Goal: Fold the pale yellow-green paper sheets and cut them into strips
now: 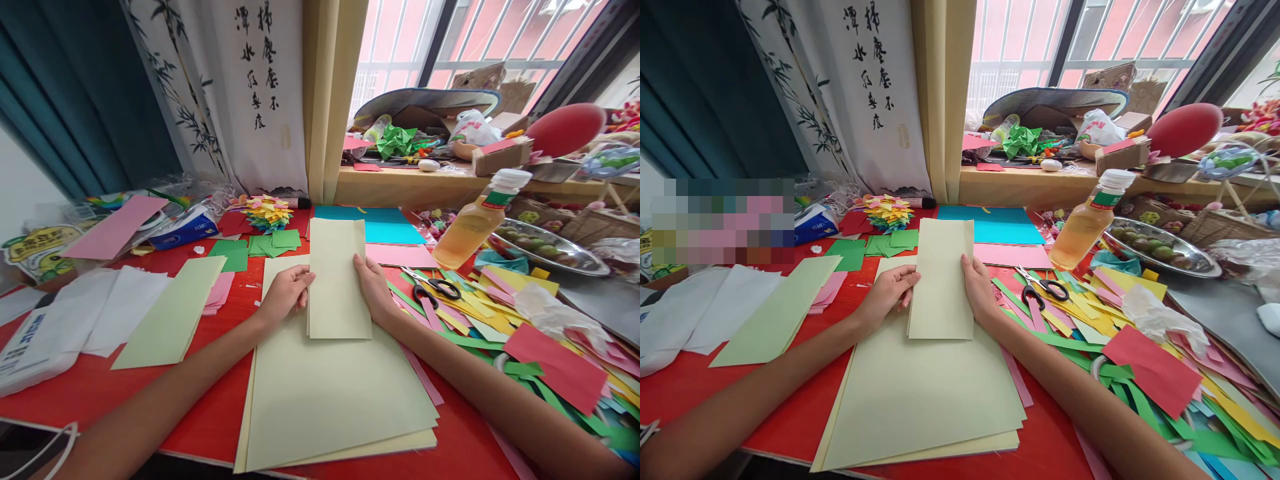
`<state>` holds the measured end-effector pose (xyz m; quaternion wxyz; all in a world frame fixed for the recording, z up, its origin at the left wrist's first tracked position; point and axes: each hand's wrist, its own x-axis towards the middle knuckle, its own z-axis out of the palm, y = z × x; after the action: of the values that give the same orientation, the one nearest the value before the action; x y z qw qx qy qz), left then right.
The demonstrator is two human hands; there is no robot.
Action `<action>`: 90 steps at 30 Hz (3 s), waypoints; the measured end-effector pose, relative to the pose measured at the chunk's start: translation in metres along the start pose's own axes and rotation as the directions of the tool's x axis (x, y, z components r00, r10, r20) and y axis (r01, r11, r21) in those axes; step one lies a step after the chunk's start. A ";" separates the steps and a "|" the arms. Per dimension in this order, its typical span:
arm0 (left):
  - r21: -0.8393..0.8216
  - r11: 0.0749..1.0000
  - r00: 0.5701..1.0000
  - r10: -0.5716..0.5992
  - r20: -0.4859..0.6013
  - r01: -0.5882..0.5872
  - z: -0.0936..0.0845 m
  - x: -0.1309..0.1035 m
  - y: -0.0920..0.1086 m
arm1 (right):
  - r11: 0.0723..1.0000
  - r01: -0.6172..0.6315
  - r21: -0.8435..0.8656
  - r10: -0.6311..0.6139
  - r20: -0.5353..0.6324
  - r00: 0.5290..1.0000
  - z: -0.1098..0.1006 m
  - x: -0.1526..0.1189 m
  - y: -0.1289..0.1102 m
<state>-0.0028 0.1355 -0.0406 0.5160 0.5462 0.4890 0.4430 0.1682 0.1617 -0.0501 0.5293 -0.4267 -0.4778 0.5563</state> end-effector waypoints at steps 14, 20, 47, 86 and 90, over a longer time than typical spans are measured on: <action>0.371 0.925 0.981 0.005 0.192 -0.077 -0.008 -0.001 0.012 | 0.996 0.084 -0.018 -0.085 -0.075 0.994 -0.007 0.007 0.006; 0.749 0.536 0.909 0.092 0.407 -0.390 -0.014 -0.012 0.018 | 0.998 0.058 0.000 -0.057 -0.136 0.989 -0.014 0.014 0.008; 0.773 0.456 0.879 0.046 0.475 -0.441 -0.019 -0.009 0.019 | 0.995 0.052 0.087 -0.041 -0.129 0.991 -0.013 0.016 0.009; 0.702 0.580 0.830 -0.079 0.553 -0.413 -0.024 -0.008 0.031 | 0.996 0.088 0.022 -0.084 -0.136 0.987 -0.015 0.015 0.007; 0.679 0.612 0.815 -0.092 0.571 -0.406 -0.027 -0.007 0.033 | 0.998 0.061 0.003 -0.060 -0.125 0.990 -0.014 0.014 0.006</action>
<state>-0.0277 0.1321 -0.0051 0.3039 0.8597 0.4067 0.0554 0.1793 0.1769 -0.0578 0.5764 -0.4441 -0.4544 0.5139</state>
